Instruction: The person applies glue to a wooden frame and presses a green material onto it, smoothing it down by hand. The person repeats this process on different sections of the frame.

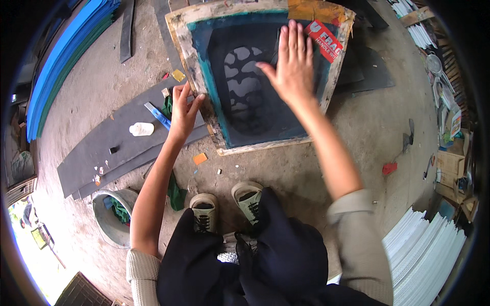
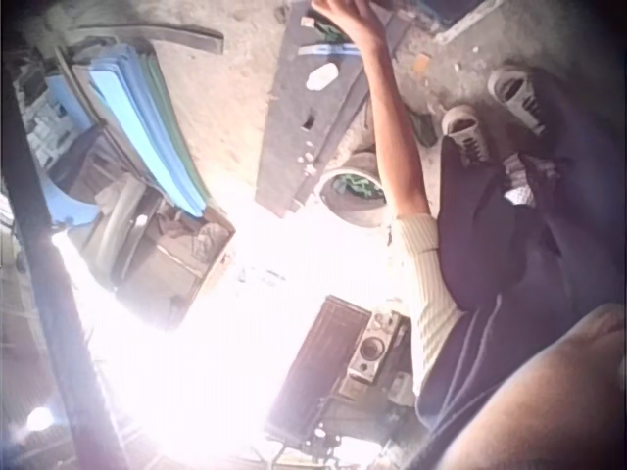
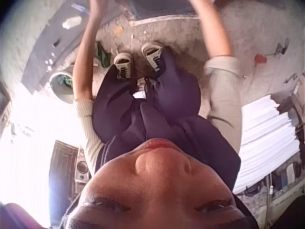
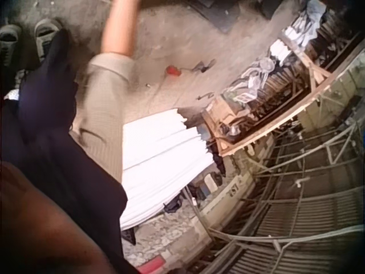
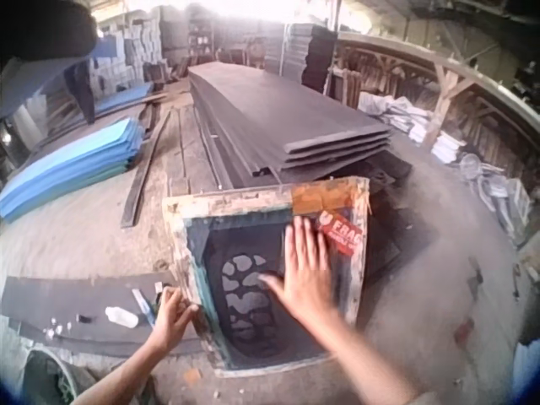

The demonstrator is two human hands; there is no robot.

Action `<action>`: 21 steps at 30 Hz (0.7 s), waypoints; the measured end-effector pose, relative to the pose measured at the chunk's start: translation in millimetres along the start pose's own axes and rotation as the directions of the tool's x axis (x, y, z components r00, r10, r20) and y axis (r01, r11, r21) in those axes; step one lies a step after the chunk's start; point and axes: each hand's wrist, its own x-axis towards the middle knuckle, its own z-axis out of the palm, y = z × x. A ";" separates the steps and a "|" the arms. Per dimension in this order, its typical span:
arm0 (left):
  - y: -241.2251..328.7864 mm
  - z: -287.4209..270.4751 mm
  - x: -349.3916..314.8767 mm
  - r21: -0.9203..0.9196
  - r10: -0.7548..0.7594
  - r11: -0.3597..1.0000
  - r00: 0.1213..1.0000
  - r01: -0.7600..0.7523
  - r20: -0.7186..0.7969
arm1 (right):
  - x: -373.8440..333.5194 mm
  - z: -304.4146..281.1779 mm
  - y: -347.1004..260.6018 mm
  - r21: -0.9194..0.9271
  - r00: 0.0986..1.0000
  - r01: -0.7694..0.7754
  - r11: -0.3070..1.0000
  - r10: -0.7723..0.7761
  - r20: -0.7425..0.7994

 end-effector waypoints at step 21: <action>-25.3 17.0 -34.2 -0.312 -0.074 0.944 0.991 0.106 0.113 | -141.9 28.9 -36.4 0.320 0.387 0.784 0.532 -0.822 0.417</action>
